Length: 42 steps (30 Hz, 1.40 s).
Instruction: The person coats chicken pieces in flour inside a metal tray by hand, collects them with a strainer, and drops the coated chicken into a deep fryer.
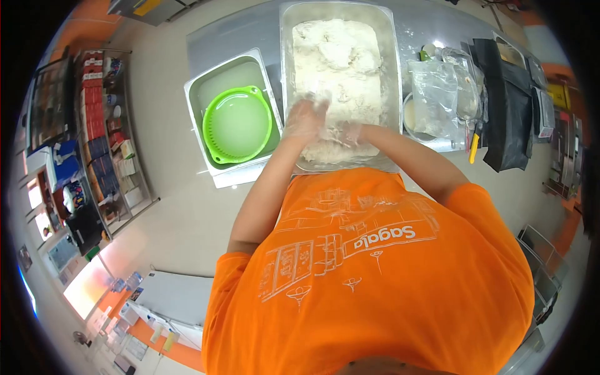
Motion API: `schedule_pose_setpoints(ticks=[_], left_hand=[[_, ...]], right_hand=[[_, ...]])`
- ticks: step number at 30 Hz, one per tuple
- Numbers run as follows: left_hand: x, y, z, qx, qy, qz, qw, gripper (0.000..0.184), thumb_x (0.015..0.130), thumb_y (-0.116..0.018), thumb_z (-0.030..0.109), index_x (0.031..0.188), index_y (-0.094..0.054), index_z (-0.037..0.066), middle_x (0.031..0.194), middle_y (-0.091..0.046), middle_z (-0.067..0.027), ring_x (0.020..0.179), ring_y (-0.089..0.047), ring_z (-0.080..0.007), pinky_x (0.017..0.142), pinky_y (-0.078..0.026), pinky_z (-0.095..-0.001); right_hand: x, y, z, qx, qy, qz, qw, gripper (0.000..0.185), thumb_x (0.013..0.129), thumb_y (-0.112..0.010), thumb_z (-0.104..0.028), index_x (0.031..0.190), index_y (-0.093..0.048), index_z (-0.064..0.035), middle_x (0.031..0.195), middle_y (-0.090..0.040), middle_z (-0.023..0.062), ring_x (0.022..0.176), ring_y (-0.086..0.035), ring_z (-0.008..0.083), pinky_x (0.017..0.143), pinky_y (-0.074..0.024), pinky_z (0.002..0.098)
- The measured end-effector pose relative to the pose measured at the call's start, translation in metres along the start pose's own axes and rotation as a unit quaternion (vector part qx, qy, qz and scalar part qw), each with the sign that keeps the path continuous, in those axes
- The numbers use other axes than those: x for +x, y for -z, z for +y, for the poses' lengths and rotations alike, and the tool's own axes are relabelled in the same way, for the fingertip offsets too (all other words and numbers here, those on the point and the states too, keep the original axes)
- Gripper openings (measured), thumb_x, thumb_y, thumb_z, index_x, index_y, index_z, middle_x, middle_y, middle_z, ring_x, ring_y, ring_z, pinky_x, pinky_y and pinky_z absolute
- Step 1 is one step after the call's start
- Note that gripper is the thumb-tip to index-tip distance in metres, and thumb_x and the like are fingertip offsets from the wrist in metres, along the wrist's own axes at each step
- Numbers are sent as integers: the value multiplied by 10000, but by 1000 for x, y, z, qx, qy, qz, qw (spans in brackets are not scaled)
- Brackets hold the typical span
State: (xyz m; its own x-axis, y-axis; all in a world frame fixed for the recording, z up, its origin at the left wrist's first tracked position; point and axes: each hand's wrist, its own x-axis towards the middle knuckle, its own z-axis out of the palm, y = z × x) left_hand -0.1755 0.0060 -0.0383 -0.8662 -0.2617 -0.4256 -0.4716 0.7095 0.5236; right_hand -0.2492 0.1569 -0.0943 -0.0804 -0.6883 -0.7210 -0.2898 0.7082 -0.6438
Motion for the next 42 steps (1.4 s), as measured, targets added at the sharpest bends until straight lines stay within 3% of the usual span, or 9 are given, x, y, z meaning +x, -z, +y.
schedule_pose_setpoints(ticks=[2, 6, 8, 11, 26, 35, 38, 40, 42], left_hand=[[25, -27, -9, 39, -70, 107, 991, 564, 965, -447, 403, 1155, -581, -111, 1249, -589, -220, 1182, -541, -371, 1031, -393, -437], [50, -57, -9, 132, -29, -104, 985, 623, 965, -374, 490, 1300, -529, -13, 1355, -510, -229, 1261, -485, -343, 1090, -342, -415], [49, -67, -12, 99, 10, -202, 974, 622, 974, -337, 485, 1366, -477, 23, 1367, -499, -228, 1273, -477, -348, 1088, -346, -408], [38, -90, -35, 185, -116, -297, 930, 575, 989, -312, 426, 1443, -387, 81, 1412, -458, -218, 1288, -469, -331, 1086, -347, -402], [13, -127, -49, -443, 218, -96, 864, 574, 925, -553, 389, 1284, -515, -57, 1285, -553, -238, 1219, -508, -317, 995, -408, -382], [16, -101, -62, 81, -46, 50, 994, 525, 860, -607, 396, 1071, -614, -84, 1163, -596, -282, 1146, -550, -385, 1007, -419, -422], [-9, -75, -43, 180, -101, -163, 965, 478, 845, -611, 384, 1014, -646, -62, 1097, -629, -264, 1097, -587, -369, 989, -436, -422], [-26, -69, -37, 161, -66, -206, 963, 506, 870, -587, 414, 1034, -641, -61, 1126, -626, -259, 1106, -586, -373, 979, -442, -419], [-29, -74, -49, 132, -82, -270, 950, 537, 886, -565, 418, 1096, -605, -74, 1166, -612, -256, 1125, -566, -388, 981, -434, -426]], right_hand=[[4, -3, 46, 113, 15, 20, 993, 499, 965, -492, -239, 1423, -416, -58, 1343, -543, 162, 1225, -505, 204, 958, -472, 374], [10, 26, 82, -530, -6, 147, 835, 233, 817, -574, -177, 988, -725, -132, 1097, -692, 99, 908, -662, 253, 754, -531, 399], [52, 14, 125, -278, -176, 267, 906, 158, 749, -588, -152, 812, -732, -153, 938, -718, 62, 746, -662, 275, 656, -524, 419], [7, -35, 109, -490, -54, 63, 868, 201, 801, -564, -153, 944, -692, -96, 936, -699, 117, 857, -665, 295, 697, -525, 425], [15, -54, 90, -113, -124, 163, 972, 387, 889, -468, -304, 1147, -601, -49, 1048, -648, 187, 972, -633, 273, 846, -495, 378], [-19, -8, 52, -178, -83, 245, 949, 331, 890, -527, -250, 1126, -662, -63, 1175, -623, 156, 1089, -603, 274, 920, -474, 366], [-25, 0, 43, -73, 28, 274, 958, 343, 877, -516, -253, 1135, -667, -83, 1237, -600, 149, 1137, -576, 276, 939, -466, 385], [-2, 6, 85, -430, -37, 236, 871, 363, 862, -533, -273, 1154, -662, -101, 1232, -604, 147, 1154, -565, 284, 962, -454, 400], [34, 19, 88, -414, -54, 137, 898, 397, 858, -537, -292, 1198, -640, -113, 1229, -608, 144, 1181, -546, 280, 992, -430, 422]])
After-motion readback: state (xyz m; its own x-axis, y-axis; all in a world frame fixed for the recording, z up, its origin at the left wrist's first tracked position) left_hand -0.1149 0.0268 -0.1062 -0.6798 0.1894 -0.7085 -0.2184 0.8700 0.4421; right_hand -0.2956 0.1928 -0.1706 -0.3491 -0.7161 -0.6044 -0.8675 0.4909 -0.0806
